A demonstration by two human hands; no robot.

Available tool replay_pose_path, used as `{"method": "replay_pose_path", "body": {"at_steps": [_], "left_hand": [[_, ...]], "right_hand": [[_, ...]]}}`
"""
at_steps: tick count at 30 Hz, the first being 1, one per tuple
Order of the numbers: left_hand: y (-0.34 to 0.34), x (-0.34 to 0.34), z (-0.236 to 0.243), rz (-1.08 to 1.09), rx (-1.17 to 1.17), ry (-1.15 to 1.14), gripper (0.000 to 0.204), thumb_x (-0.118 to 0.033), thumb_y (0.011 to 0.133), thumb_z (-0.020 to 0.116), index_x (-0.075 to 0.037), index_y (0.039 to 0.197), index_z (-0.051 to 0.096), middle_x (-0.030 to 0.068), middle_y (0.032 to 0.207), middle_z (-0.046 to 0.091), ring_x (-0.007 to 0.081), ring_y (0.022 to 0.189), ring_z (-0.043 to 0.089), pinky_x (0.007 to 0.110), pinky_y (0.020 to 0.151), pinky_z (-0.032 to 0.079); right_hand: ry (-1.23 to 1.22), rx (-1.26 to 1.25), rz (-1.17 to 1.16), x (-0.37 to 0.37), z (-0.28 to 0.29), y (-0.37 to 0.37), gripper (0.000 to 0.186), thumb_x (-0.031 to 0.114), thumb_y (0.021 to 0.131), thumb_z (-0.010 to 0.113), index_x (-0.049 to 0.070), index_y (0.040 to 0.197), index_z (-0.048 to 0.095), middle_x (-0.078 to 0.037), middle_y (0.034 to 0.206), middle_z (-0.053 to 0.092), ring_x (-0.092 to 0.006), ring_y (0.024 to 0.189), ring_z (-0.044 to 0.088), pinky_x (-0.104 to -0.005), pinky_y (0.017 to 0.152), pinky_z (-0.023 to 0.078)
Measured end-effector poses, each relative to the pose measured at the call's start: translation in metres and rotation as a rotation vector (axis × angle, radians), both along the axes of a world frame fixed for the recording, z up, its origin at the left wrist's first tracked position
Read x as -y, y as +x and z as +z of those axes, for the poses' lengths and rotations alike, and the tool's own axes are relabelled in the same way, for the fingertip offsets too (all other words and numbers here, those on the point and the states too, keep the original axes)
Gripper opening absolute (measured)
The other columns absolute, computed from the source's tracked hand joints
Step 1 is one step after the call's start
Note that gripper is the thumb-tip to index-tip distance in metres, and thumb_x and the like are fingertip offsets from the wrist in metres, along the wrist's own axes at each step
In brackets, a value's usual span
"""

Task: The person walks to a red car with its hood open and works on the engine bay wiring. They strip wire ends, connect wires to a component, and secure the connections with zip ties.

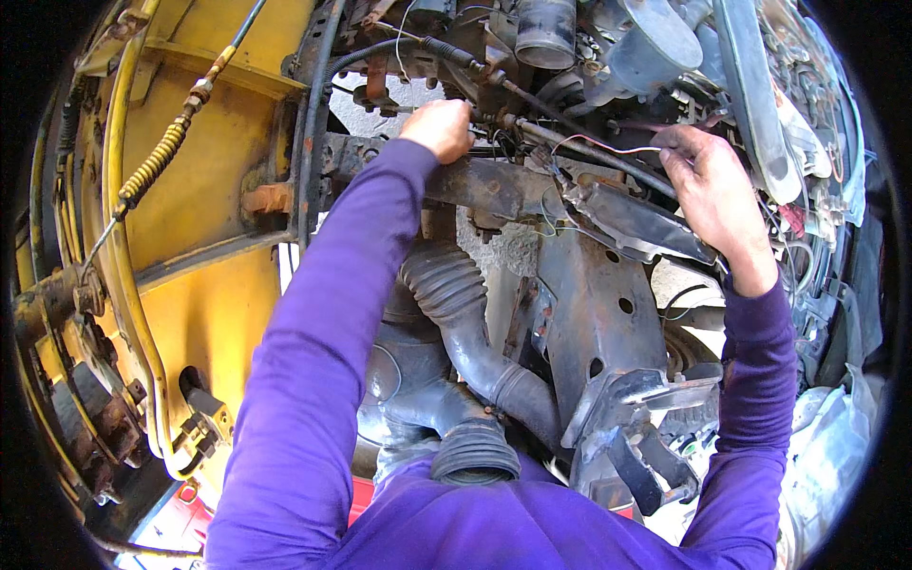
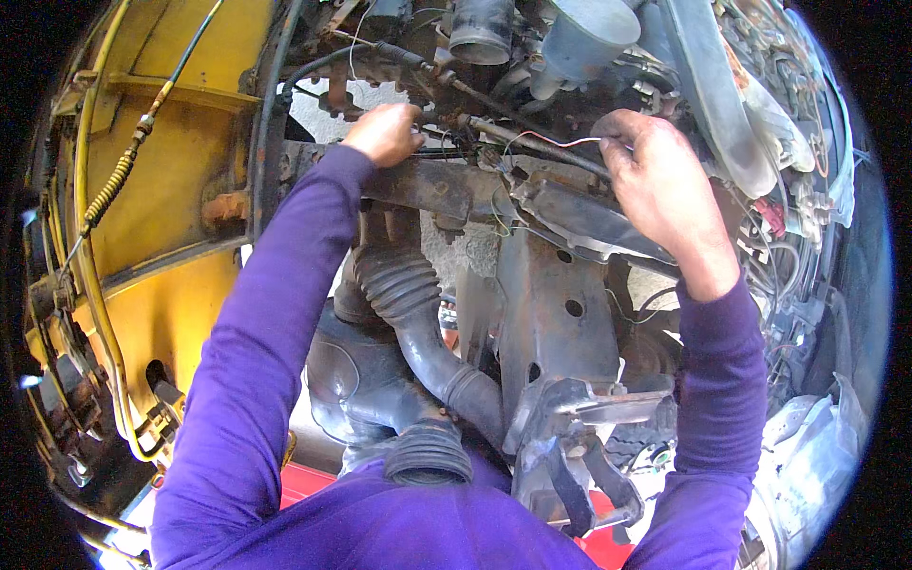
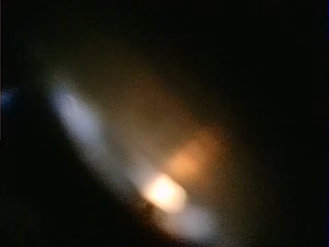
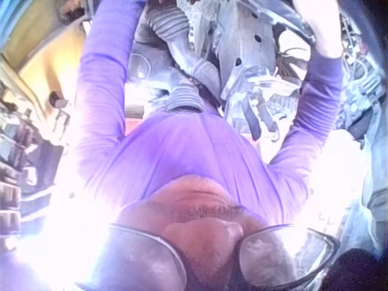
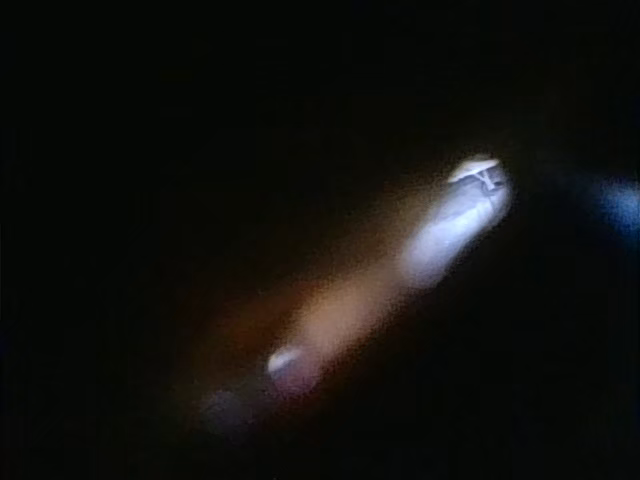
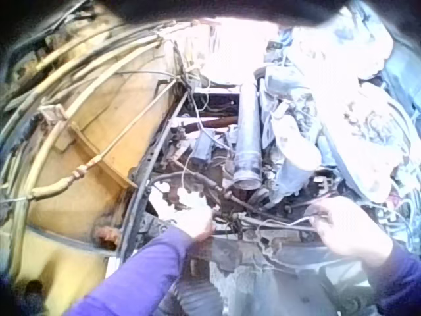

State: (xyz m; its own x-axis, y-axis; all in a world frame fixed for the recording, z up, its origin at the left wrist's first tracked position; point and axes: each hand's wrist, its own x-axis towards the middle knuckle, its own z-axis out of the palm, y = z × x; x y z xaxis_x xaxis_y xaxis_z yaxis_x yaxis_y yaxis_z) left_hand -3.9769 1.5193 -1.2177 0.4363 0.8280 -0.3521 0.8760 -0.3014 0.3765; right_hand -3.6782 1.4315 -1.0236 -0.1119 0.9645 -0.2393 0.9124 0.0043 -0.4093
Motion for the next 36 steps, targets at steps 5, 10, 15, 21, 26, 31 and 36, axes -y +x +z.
{"method": "replay_pose_path", "body": {"at_steps": [5,10,15,21,26,31,36], "left_hand": [[0.029,-0.039,-0.039,-0.071,-0.114,-0.429,0.059,-0.041,0.077,0.084,0.0,0.119,0.072,0.0222,0.118,0.072,0.0362,0.11,0.07,0.044,0.095,0.054],[0.033,-0.041,-0.099,-0.058,0.113,-0.527,0.063,-0.051,0.074,0.086,-0.011,0.122,0.074,0.0166,0.112,0.075,0.0304,0.101,0.071,0.041,0.09,0.054],[0.024,-0.037,-0.068,-0.139,0.252,-0.493,0.053,-0.048,0.077,0.079,-0.006,0.111,0.076,0.0165,0.102,0.076,0.0316,0.092,0.071,0.04,0.085,0.054],[0.01,-0.017,-0.017,-0.014,0.195,-0.162,0.043,-0.031,0.078,0.072,0.002,0.106,0.072,0.0273,0.097,0.072,0.0404,0.097,0.071,0.045,0.089,0.055],[0.003,-0.015,0.025,-0.185,0.077,0.045,0.054,-0.031,0.079,0.075,0.001,0.121,0.063,0.0252,0.102,0.073,0.0437,0.101,0.069,0.048,0.093,0.055],[-0.005,-0.033,0.021,-0.266,0.171,-0.096,0.056,-0.023,0.078,0.075,0.002,0.128,0.064,0.0269,0.115,0.07,0.0393,0.111,0.068,0.044,0.097,0.053],[-0.004,-0.043,0.037,-0.281,-0.126,-0.241,0.063,-0.015,0.077,0.073,0.002,0.136,0.059,0.026,0.127,0.067,0.0388,0.118,0.065,0.041,0.102,0.051]], "right_hand": [[0.035,0.079,-0.01,0.008,-0.01,0.015,0.03,0.012,0.094,0.059,-0.004,0.118,0.067,-0.026,0.116,0.069,-0.0417,0.112,0.065,-0.0443,0.099,0.05],[-0.009,-0.034,-0.062,0.004,-0.016,0.016,0.028,0.011,0.094,0.06,-0.005,0.117,0.066,-0.026,0.112,0.07,-0.0428,0.109,0.066,-0.0438,0.095,0.05],[-0.071,-0.091,-0.059,-0.001,-0.037,0.027,0.025,0.01,0.095,0.061,-0.005,0.113,0.067,-0.026,0.106,0.07,-0.0422,0.103,0.068,-0.0439,0.088,0.051],[-0.072,-0.022,0.027,-0.008,-0.049,0.014,0.02,0.011,0.092,0.061,-0.004,0.105,0.067,-0.025,0.101,0.071,-0.0434,0.1,0.067,-0.0468,0.085,0.051],[-0.027,0.084,0.175,-0.017,-0.084,0.002,0.019,0.013,0.092,0.059,-0.002,0.098,0.067,-0.025,0.097,0.07,-0.045,0.097,0.066,-0.0518,0.086,0.052],[-0.008,0.189,0.256,-0.032,-0.117,-0.014,0.017,0.006,0.084,0.057,-0.002,0.093,0.069,-0.026,0.095,0.071,-0.0453,0.095,0.068,-0.0538,0.084,0.054],[0.0,0.176,0.16,-0.04,-0.12,-0.016,0.018,0.007,0.086,0.057,-0.002,0.097,0.068,-0.027,0.095,0.07,-0.0464,0.096,0.068,-0.0543,0.085,0.054]]}}
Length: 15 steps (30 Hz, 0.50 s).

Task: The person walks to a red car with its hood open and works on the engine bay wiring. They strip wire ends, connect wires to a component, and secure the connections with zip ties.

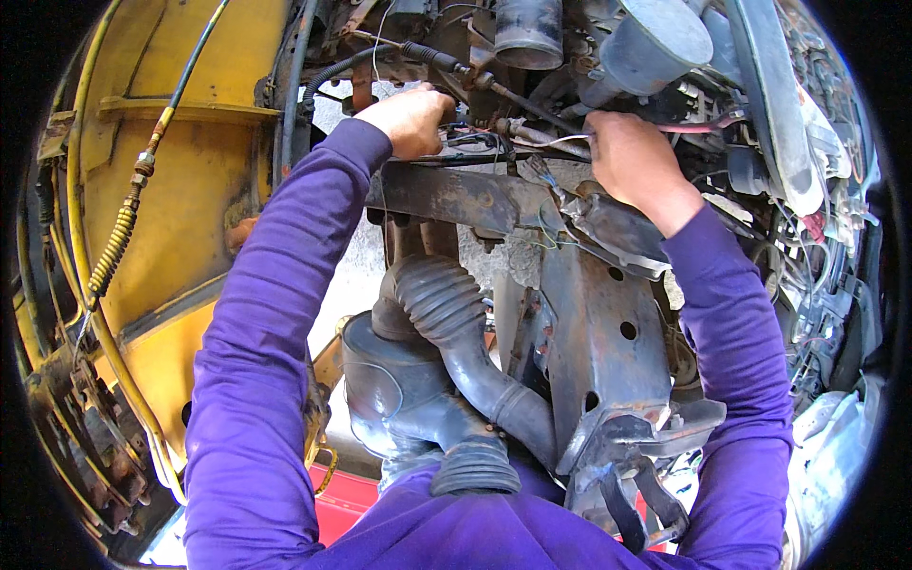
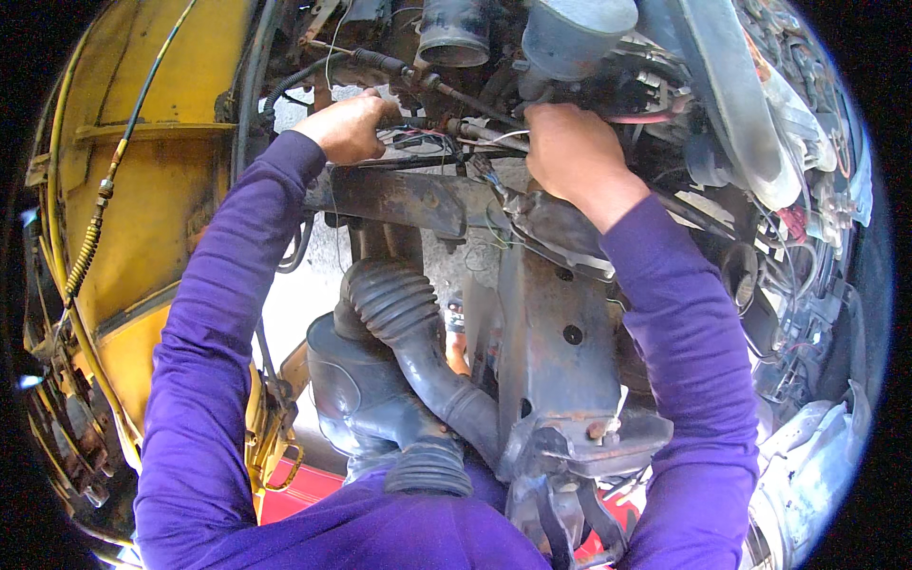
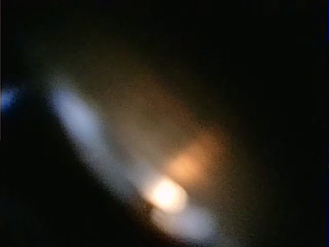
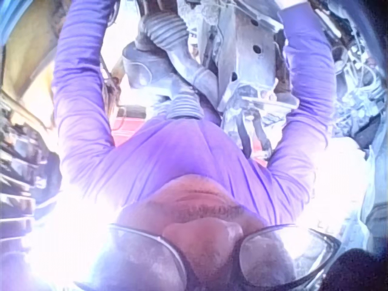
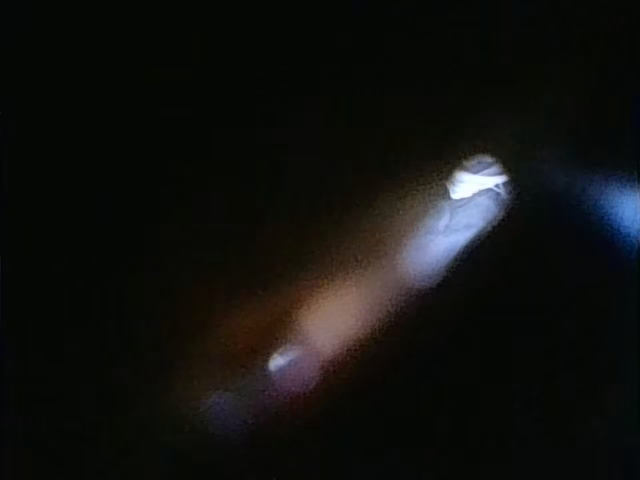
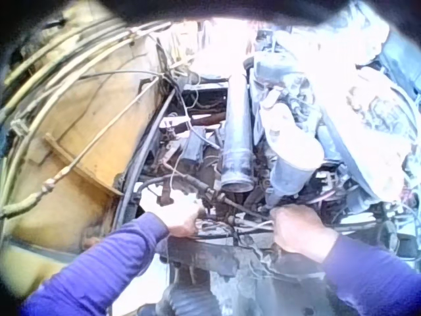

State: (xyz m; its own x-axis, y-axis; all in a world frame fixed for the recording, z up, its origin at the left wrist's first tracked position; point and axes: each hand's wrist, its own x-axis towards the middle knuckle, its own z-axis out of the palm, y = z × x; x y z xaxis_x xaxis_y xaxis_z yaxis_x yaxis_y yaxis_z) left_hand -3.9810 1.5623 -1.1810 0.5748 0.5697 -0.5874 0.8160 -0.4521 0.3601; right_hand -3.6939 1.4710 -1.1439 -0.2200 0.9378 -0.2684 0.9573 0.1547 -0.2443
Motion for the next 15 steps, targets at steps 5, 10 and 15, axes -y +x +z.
{"method": "replay_pose_path", "body": {"at_steps": [5,10,15], "left_hand": [[-0.004,0.008,-0.001,0.098,-0.027,-0.033,0.056,-0.017,0.078,0.07,-0.002,0.132,0.063,0.0262,0.127,0.067,0.0379,0.118,0.065,0.043,0.1,0.053],[0.004,0.001,-0.002,0.014,-0.115,0.006,0.04,-0.018,0.078,0.071,-0.002,0.114,0.073,0.025,0.117,0.071,0.0382,0.11,0.068,0.045,0.098,0.054],[-0.024,0.02,-0.02,-0.245,0.101,0.664,0.031,-0.018,0.082,0.071,-0.004,0.11,0.075,0.022,0.101,0.075,0.0374,0.098,0.072,0.046,0.091,0.056]], "right_hand": [[0.143,-0.343,-0.14,0.012,0.011,0.006,0.022,0.014,0.096,0.056,-0.006,0.099,0.065,-0.03,0.094,0.068,-0.0504,0.096,0.064,-0.0535,0.086,0.05],[-0.015,-0.411,-0.201,0.027,0.019,0.015,0.024,0.02,0.095,0.062,-0.004,0.097,0.069,-0.027,0.09,0.068,-0.048,0.093,0.065,-0.052,0.083,0.051],[-0.066,-0.141,-0.038,0.026,0.017,0.012,0.025,0.022,0.094,0.065,-0.001,0.094,0.072,-0.025,0.093,0.071,-0.0468,0.093,0.067,-0.052,0.083,0.052]]}}
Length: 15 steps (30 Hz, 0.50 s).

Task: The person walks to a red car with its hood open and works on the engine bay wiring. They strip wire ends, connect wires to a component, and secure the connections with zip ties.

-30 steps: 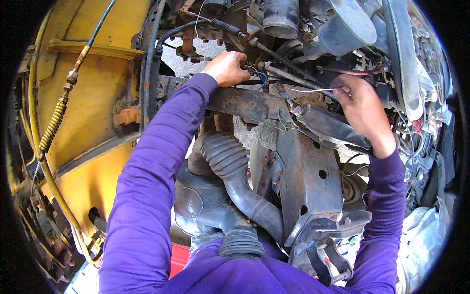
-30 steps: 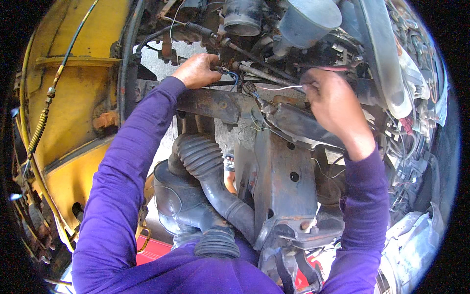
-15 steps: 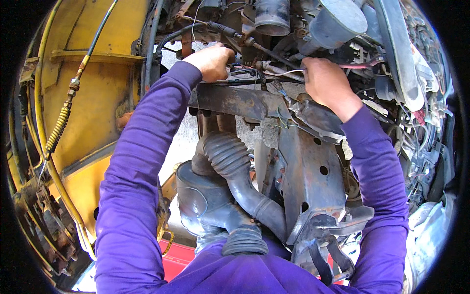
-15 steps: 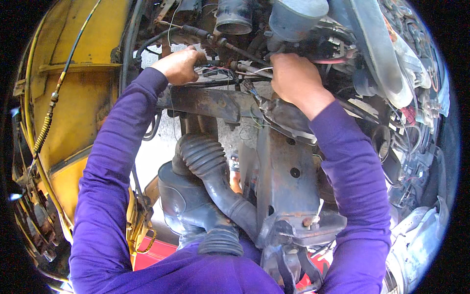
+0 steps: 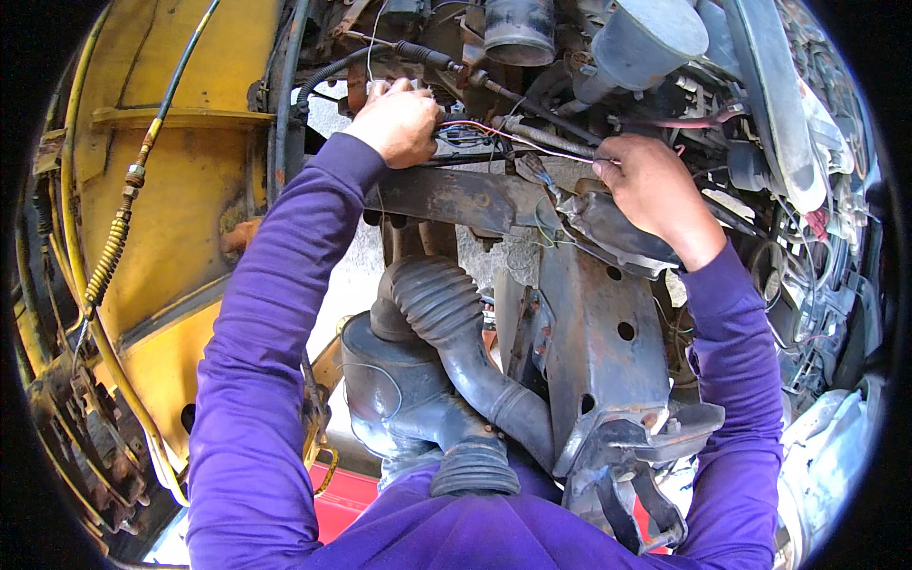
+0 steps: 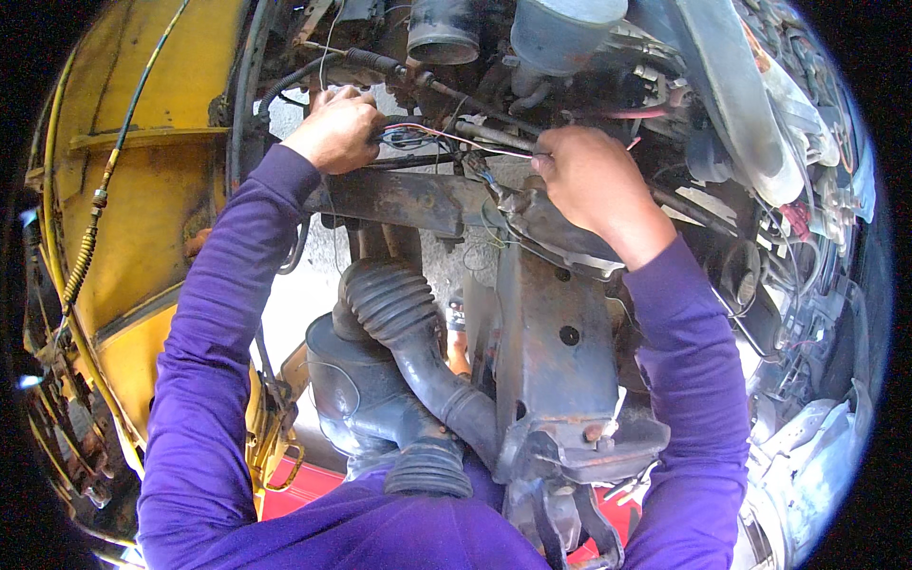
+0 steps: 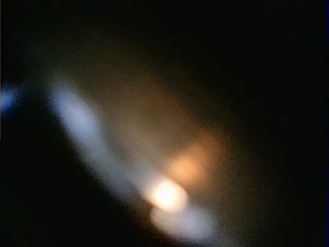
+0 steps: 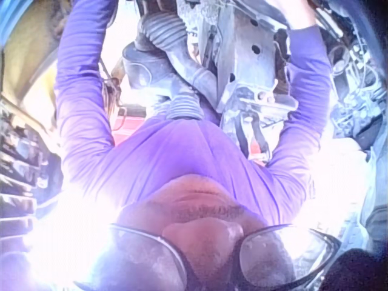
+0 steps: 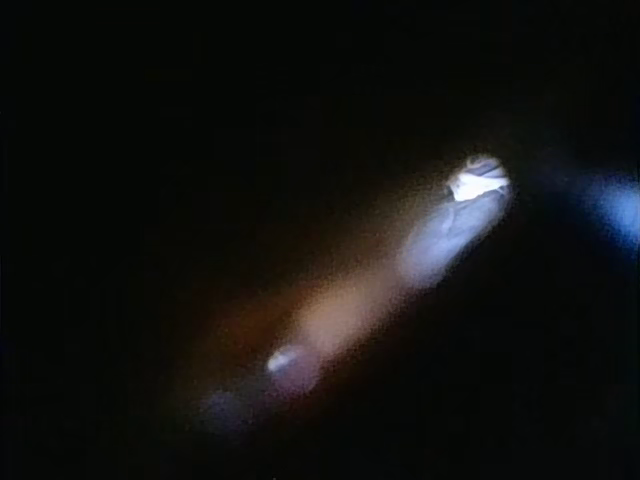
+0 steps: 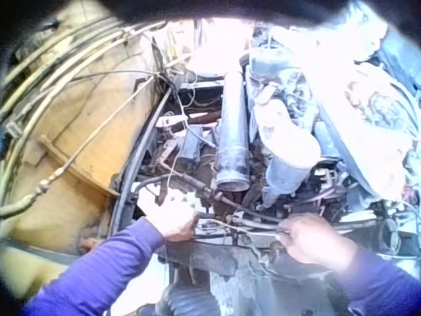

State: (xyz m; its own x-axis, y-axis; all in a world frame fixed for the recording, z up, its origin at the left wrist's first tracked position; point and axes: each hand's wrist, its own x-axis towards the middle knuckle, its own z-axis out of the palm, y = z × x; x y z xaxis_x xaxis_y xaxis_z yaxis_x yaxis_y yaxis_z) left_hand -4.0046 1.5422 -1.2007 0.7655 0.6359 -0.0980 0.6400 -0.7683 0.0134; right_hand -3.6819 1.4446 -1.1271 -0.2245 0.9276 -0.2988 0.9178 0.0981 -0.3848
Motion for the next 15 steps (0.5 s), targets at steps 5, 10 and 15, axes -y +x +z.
{"method": "replay_pose_path", "body": {"at_steps": [5,10,15], "left_hand": [[0.002,-0.001,0.018,0.172,0.045,-0.479,0.027,-0.018,0.088,0.07,-0.004,0.111,0.074,0.0238,0.096,0.073,0.0391,0.092,0.072,0.046,0.087,0.057],[-0.004,0.004,0.025,0.21,-0.022,-0.483,0.033,-0.02,0.088,0.07,-0.003,0.117,0.07,0.0238,0.099,0.073,0.0395,0.096,0.072,0.047,0.089,0.057],[0.0,0.015,0.007,0.317,-0.013,-0.547,0.06,-0.019,0.087,0.068,-0.003,0.142,0.051,0.0291,0.109,0.071,0.0443,0.105,0.069,0.049,0.093,0.055]], "right_hand": [[-0.142,0.152,0.151,-0.012,-0.022,0.005,0.022,0.021,0.092,0.065,0.001,0.098,0.074,-0.025,0.1,0.071,-0.0462,0.096,0.068,-0.0525,0.088,0.053],[-0.234,-0.123,0.113,-0.018,-0.014,-0.014,0.024,0.02,0.092,0.066,0.003,0.104,0.075,-0.025,0.1,0.072,-0.0445,0.096,0.069,-0.0509,0.088,0.053],[-0.082,-0.086,0.08,-0.024,-0.002,-0.023,0.022,0.016,0.093,0.065,-0.003,0.099,0.073,-0.023,0.086,0.071,-0.0434,0.086,0.068,-0.0471,0.081,0.053]]}}
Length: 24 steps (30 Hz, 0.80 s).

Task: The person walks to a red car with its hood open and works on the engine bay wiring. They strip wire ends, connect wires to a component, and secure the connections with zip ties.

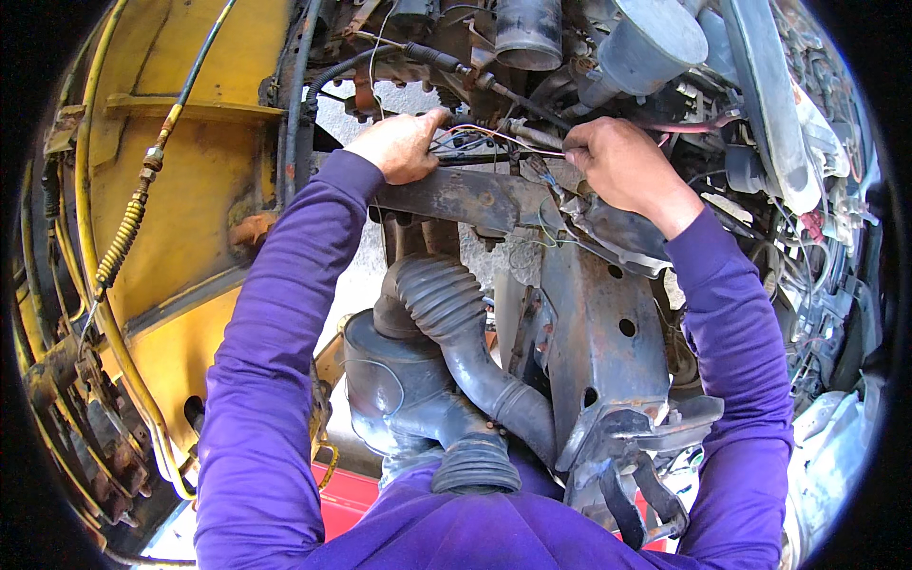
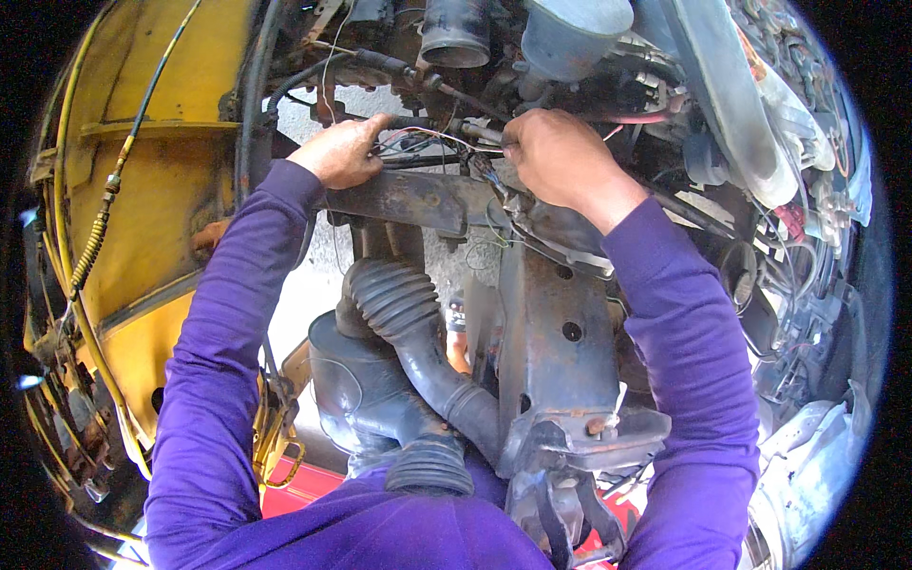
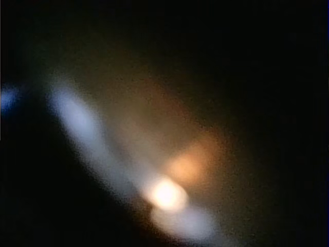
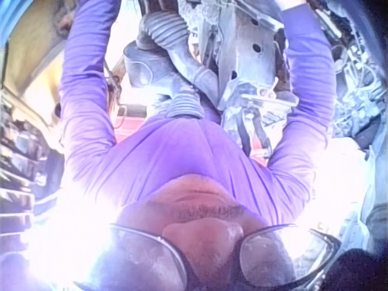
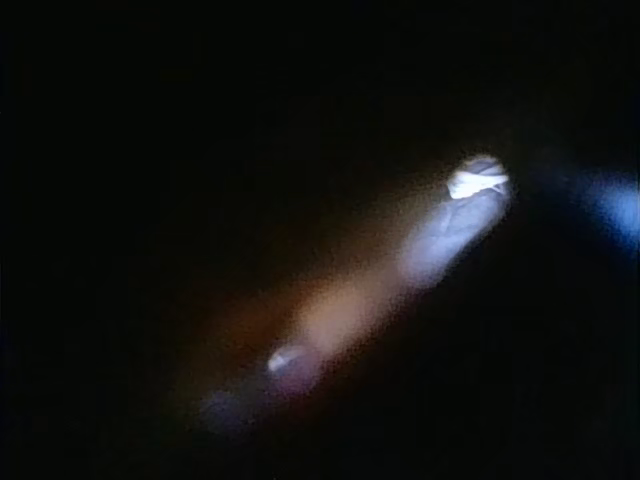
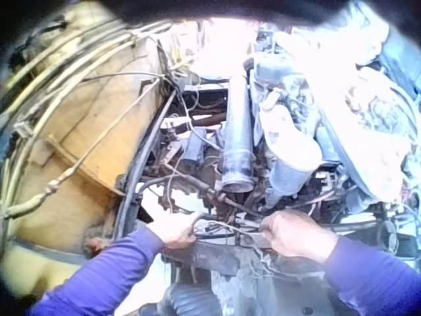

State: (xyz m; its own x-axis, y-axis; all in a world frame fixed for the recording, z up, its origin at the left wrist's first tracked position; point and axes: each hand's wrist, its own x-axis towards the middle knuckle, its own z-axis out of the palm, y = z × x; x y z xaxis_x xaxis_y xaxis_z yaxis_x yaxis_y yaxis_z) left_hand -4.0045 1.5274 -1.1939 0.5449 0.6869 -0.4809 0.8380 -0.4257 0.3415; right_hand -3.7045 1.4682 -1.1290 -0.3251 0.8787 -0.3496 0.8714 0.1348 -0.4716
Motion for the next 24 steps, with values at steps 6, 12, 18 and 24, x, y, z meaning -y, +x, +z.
{"method": "replay_pose_path", "body": {"at_steps": [6,12,18,24], "left_hand": [[0.018,0.011,-0.006,0.065,0.327,0.179,0.061,-0.025,0.087,0.072,-0.008,0.142,0.053,0.0213,0.134,0.061,0.0376,0.12,0.063,0.044,0.1,0.053],[0.059,0.034,-0.03,0.105,0.654,0.271,0.026,-0.025,0.093,0.071,-0.008,0.112,0.075,0.0159,0.117,0.069,0.0357,0.105,0.068,0.045,0.093,0.055],[0.075,0.043,-0.058,0.252,0.649,0.237,0.021,-0.019,0.097,0.066,-0.003,0.108,0.072,0.0234,0.1,0.071,0.0416,0.094,0.069,0.046,0.081,0.054],[0.06,0.043,-0.09,0.21,0.717,0.512,0.021,-0.016,0.1,0.063,-0.005,0.115,0.07,0.0186,0.111,0.072,0.0395,0.101,0.069,0.043,0.087,0.055]], "right_hand": [[0.16,-0.038,0.01,0.008,-0.009,-0.004,0.019,0.017,0.092,0.065,0.003,0.102,0.074,-0.021,0.092,0.072,-0.0424,0.09,0.069,-0.0513,0.082,0.053],[0.218,-0.02,0.036,0.009,-0.011,-0.012,0.015,0.016,0.091,0.064,0.004,0.094,0.072,-0.02,0.091,0.071,-0.0428,0.089,0.069,-0.053,0.081,0.053],[0.432,0.07,-0.012,0.052,0.025,0.023,0.045,0.029,0.095,0.064,0.005,0.132,0.062,-0.02,0.122,0.066,-0.0379,0.115,0.064,-0.0507,0.101,0.05],[0.069,-0.295,-0.528,0.218,0.194,0.155,0.034,0.023,0.099,0.066,-0.002,0.123,0.066,-0.009,0.106,0.073,-0.0172,0.102,0.068,-0.0334,0.093,0.053]]}}
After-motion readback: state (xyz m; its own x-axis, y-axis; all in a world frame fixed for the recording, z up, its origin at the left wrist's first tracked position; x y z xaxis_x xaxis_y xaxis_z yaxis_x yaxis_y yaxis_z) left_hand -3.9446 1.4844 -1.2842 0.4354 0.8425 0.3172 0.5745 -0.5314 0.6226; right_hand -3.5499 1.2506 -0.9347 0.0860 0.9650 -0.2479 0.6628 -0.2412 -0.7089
